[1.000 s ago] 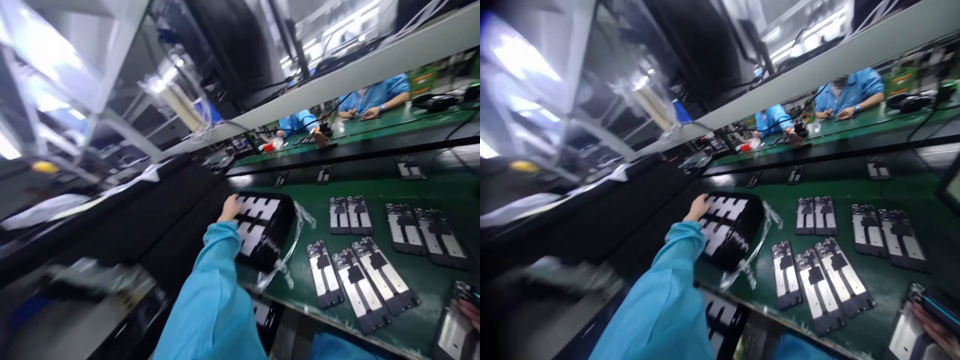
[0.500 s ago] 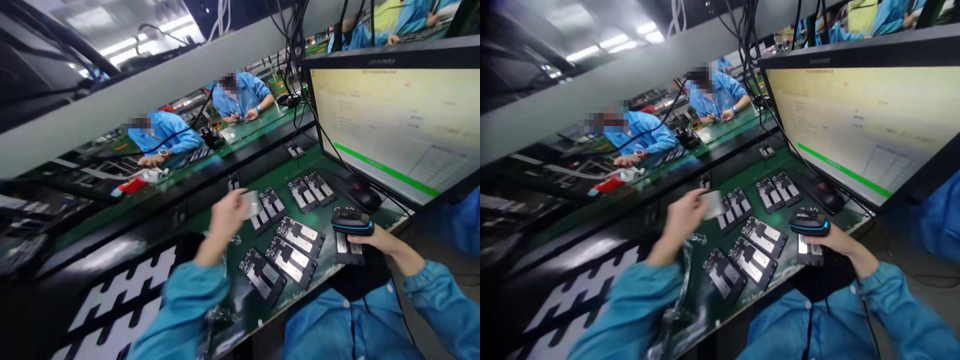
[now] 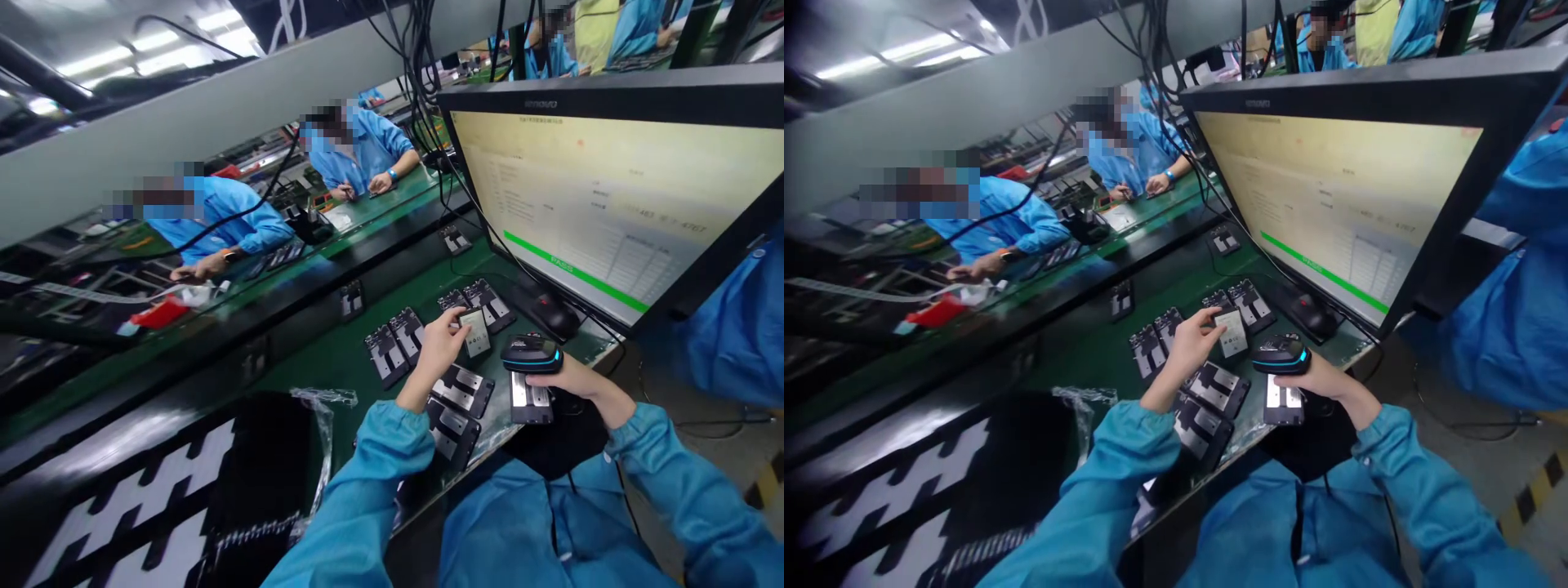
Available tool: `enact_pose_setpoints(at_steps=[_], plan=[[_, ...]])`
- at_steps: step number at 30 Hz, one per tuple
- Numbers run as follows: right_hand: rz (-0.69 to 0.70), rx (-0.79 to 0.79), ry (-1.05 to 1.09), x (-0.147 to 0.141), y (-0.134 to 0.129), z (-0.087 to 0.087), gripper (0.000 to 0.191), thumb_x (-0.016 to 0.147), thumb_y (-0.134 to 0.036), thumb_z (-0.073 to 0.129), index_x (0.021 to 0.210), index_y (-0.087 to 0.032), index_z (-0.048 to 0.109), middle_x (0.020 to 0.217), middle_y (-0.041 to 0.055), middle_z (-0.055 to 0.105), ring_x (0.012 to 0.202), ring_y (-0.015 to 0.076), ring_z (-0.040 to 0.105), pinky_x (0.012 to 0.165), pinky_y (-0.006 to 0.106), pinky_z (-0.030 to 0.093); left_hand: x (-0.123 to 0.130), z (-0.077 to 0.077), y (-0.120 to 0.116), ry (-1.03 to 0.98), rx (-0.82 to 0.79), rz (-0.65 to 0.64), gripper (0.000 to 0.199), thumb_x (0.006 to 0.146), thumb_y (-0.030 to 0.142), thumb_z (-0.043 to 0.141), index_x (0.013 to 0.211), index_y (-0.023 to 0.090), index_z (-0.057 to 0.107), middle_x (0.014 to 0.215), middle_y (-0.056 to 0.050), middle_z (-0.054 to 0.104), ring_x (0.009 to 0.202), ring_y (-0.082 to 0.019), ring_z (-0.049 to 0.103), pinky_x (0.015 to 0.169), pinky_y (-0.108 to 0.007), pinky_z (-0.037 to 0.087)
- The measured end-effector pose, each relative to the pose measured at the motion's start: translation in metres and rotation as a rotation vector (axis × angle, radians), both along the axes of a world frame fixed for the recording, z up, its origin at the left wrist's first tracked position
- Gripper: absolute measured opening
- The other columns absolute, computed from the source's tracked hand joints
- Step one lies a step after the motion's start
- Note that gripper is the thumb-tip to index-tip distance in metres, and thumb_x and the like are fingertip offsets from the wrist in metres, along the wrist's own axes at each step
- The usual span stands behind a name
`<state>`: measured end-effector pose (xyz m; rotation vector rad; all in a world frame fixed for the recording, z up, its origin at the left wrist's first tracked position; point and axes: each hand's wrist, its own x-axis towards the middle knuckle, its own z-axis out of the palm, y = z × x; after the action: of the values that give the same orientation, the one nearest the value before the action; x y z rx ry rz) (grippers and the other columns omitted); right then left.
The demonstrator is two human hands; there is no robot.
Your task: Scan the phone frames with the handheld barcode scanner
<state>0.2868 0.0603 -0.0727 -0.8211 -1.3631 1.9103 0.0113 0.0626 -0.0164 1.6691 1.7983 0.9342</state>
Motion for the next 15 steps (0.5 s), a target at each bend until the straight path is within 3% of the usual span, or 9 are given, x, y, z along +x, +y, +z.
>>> enact_pose_setpoints(at_steps=[4, 7, 12, 15], plan=[[-0.068, -0.113, 0.021, 0.012, 0.013, -0.007, 0.047, 0.069, -0.041, 0.084, 0.110, -0.021, 0.075, 0.111, 0.0079, 0.077, 0.111, 0.0297, 0.067, 0.107, 0.049, 0.045, 0.031, -0.027, -0.012, -0.215, -0.154, -0.196, 0.043, 0.082, 0.030, 0.066, 0.121, 0.014, 0.060, 0.095, -0.007, 0.070, 0.073, -0.017, 0.067, 0.070, -0.030, 0.057], [-0.102, -0.178, 0.037, 0.018, 0.021, -0.011, 0.041, 0.073, -0.044, 0.080, 0.107, -0.021, 0.076, 0.112, 0.0084, 0.077, 0.108, 0.0284, 0.069, 0.101, 0.045, 0.050, 0.059, -0.046, -0.025, -0.260, -0.185, -0.305, 0.038, 0.082, 0.029, 0.068, 0.117, 0.015, 0.062, 0.102, -0.008, 0.067, 0.077, -0.015, 0.064, 0.075, -0.031, 0.057], [-0.117, -0.197, 0.029, 0.019, 0.023, -0.007, 0.040, 0.069, -0.039, 0.084, 0.103, -0.019, 0.077, 0.112, 0.0096, 0.077, 0.109, 0.0301, 0.069, 0.101, 0.045, 0.050, 0.075, -0.050, -0.043, 0.025, -0.034, -0.399, 0.033, 0.087, 0.028, 0.063, 0.118, 0.019, 0.063, 0.122, -0.012, 0.057, 0.114, -0.023, 0.057, 0.103, -0.041, 0.048], [-0.163, -0.174, 0.014, 0.023, 0.012, -0.001, 0.041, 0.070, -0.038, 0.085, 0.107, -0.022, 0.075, 0.118, 0.0077, 0.075, 0.116, 0.0303, 0.065, 0.107, 0.047, 0.046, 0.081, -0.052, -0.067, 0.207, -0.010, -0.389, 0.045, 0.087, 0.021, 0.058, 0.132, 0.016, 0.053, 0.145, -0.017, 0.042, 0.143, -0.031, 0.033, 0.118, -0.051, 0.031]])
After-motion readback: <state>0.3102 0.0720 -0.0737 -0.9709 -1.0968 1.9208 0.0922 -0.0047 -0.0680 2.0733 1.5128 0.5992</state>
